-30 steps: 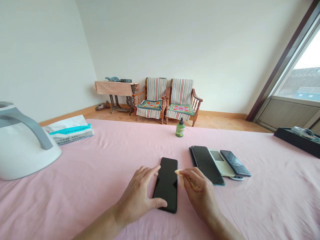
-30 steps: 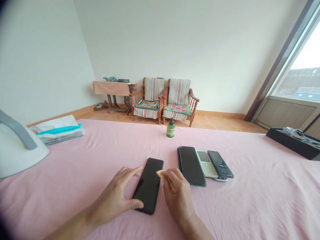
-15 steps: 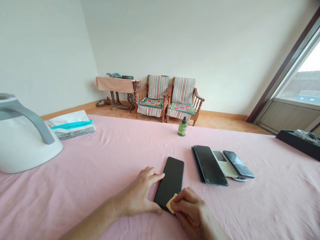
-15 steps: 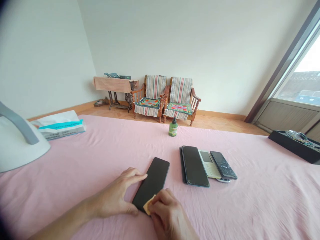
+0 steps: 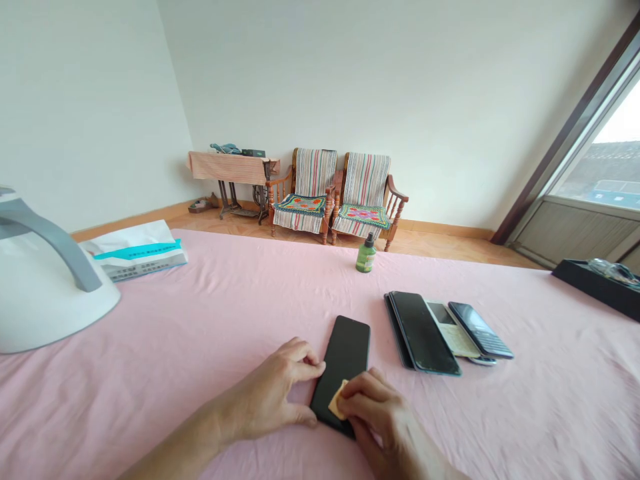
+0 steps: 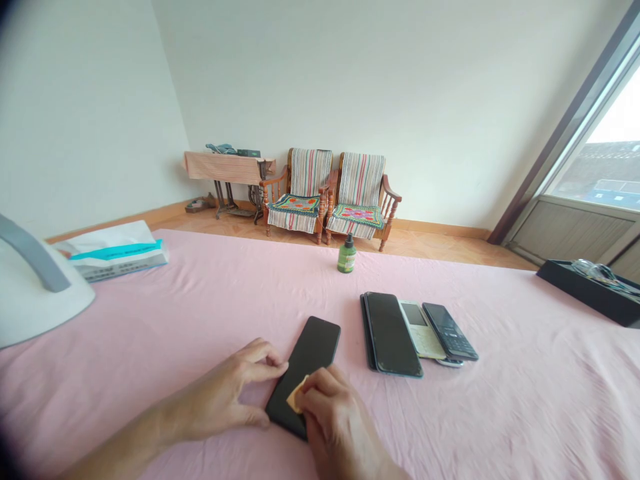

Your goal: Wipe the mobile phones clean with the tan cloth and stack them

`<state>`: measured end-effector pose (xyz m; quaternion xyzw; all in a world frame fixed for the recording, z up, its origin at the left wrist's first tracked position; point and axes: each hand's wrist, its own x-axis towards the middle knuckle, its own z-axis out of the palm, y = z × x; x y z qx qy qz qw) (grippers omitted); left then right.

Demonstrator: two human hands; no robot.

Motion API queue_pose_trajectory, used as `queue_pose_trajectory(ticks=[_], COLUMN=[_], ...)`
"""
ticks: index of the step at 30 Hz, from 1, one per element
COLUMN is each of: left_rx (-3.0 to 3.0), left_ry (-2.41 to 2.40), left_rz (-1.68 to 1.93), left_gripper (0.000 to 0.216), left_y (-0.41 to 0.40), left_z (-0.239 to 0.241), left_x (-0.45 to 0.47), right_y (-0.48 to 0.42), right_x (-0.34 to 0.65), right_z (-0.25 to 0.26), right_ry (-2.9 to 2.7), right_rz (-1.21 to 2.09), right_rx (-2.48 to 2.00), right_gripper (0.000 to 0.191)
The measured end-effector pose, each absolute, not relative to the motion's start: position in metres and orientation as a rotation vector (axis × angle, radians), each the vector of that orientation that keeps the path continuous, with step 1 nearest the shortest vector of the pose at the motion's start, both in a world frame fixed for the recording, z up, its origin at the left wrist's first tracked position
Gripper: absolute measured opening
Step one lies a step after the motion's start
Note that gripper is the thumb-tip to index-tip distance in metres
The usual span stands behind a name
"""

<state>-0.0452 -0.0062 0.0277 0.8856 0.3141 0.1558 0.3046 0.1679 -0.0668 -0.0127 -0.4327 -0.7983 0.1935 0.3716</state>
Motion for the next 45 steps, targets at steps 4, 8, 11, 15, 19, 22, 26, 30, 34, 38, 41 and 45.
queue_pose_trajectory(ticks=[4,8,11,15,19,22,26,30,34,38,41,45], left_rx=[2.419,2.468,2.493,2.499,2.482,2.466,2.473,2.494,2.49,2.484,2.484,2.476], left_ry=[0.839,0.831,0.834,0.842,0.858,0.868,0.858,0.866,0.874,0.864,0.867,0.875], left_rz=[0.442,0.466,0.475,0.498,0.504,0.508,0.54,0.547,0.518,0.537,0.545,0.52], left_gripper=[0.043,0.047,0.047,0.048,0.047,0.046,0.048,0.047,0.045,0.047,0.049,0.046], left_y=[-0.007,-0.011,-0.015,-0.02,-0.023,-0.023,-0.023,-0.024,-0.024,-0.023,-0.023,-0.024], left_z=[0.021,0.013,0.011,0.016,0.021,0.02,0.016,0.018,0.019,0.015,0.014,0.016], left_x=[-0.042,-0.037,-0.033,-0.03,-0.027,-0.025,-0.026,-0.026,-0.026,-0.026,-0.026,-0.026], right_y=[-0.065,-0.027,-0.011,-0.03,-0.05,-0.035,0.003,0.01,-0.009,-0.004,0.005,0.004], right_x=[0.166,0.174,0.178,0.176,0.174,0.177,0.186,0.182,0.172,0.175,0.176,0.164], right_z=[-0.011,-0.011,-0.013,-0.011,-0.008,-0.008,-0.012,-0.016,-0.014,-0.011,-0.011,-0.013], right_ry=[-2.064,-2.024,-1.986,-2.013,-2.046,-2.033,-1.995,-1.959,-2.018,-2.007,-1.966,-2.007], right_rz=[0.555,0.484,0.422,0.474,0.53,0.467,0.266,0.163,0.264,0.218,0.139,0.145], right_rx=[-1.072,-1.13,-1.153,-1.172,-1.183,-1.215,-1.336,-1.375,-1.308,-1.381,-1.444,-1.404], right_gripper=[0.034,0.029,0.027,0.03,0.034,0.033,0.028,0.026,0.027,0.026,0.026,0.027])
